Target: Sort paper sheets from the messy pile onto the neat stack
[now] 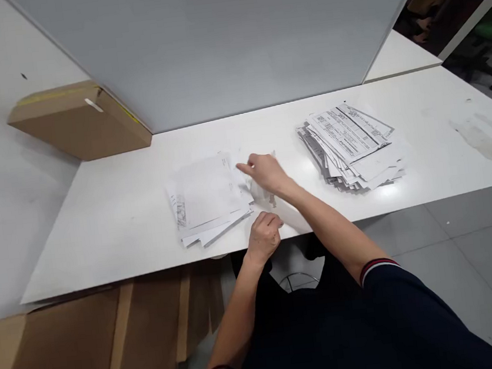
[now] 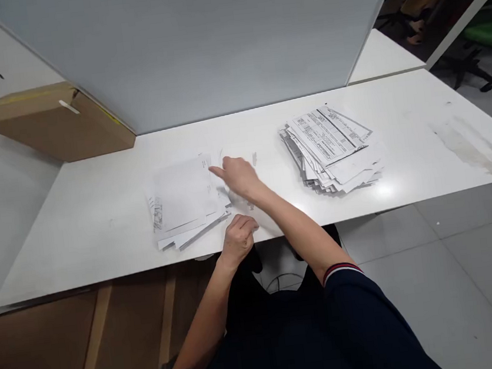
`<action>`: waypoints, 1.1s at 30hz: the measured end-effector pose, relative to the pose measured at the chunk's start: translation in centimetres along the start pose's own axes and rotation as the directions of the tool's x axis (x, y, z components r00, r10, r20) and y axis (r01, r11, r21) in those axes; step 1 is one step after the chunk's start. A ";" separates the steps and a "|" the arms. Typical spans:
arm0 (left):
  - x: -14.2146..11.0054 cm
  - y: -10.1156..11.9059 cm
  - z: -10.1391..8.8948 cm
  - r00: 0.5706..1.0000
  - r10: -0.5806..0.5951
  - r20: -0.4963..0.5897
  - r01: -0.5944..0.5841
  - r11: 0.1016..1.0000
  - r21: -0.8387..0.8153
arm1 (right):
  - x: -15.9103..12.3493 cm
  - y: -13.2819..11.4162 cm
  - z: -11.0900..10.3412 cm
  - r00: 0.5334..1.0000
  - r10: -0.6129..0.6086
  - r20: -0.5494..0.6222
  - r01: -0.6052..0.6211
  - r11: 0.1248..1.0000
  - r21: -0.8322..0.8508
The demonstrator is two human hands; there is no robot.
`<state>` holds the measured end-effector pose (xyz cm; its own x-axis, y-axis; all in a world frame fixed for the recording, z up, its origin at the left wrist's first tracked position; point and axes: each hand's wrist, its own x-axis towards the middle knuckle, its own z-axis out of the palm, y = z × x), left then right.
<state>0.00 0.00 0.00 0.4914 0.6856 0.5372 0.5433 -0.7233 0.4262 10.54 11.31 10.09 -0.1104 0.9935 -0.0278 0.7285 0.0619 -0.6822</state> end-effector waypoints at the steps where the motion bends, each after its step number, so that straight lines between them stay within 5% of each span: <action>1: 0.0 0.0 0.0 1.000 0.005 -0.005 -0.005 1.000 -0.004 | -0.4 1.4 -1.4 0.999 0.014 -0.039 -0.016 0.998 -0.060; 3: 0.0 0.0 0.0 1.000 0.011 -0.012 -0.012 1.000 -0.011 | -1.3 4.7 -4.5 0.978 0.059 -0.202 -0.098 0.977 -0.188; 6: 0.1 0.2 -0.1 1.000 0.016 -0.011 -0.016 1.000 -0.007 | -2.7 10.3 -9.2 0.874 0.096 -0.477 -0.279 0.902 -0.329; 11: 0.2 0.3 -0.1 1.000 -0.003 -0.014 0.003 1.000 -0.010 | -4.6 15.8 -12.0 0.901 0.236 -0.363 -0.385 0.821 -0.422; 17: 0.0 0.1 0.0 0.999 -0.037 0.008 0.038 0.999 -0.017 | -6.0 15.6 -11.2 0.935 0.135 -0.329 -0.291 0.821 -0.490; 27: 0.1 0.2 -0.1 0.999 -0.036 -0.006 0.036 0.999 -0.039 | -7.7 17.1 -11.7 0.908 0.172 -0.382 -0.310 0.889 -0.337; 33: 0.1 0.1 -0.2 0.998 -0.060 0.013 0.061 0.997 -0.046 | -7.7 16.2 -12.7 0.966 0.091 -0.242 -0.203 0.844 -0.496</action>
<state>0.00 -0.05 0.21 0.4662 0.7290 0.5012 0.5402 -0.6832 0.4914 31.78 5.87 8.47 0.1228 0.9885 0.0878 0.9728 -0.1024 -0.2079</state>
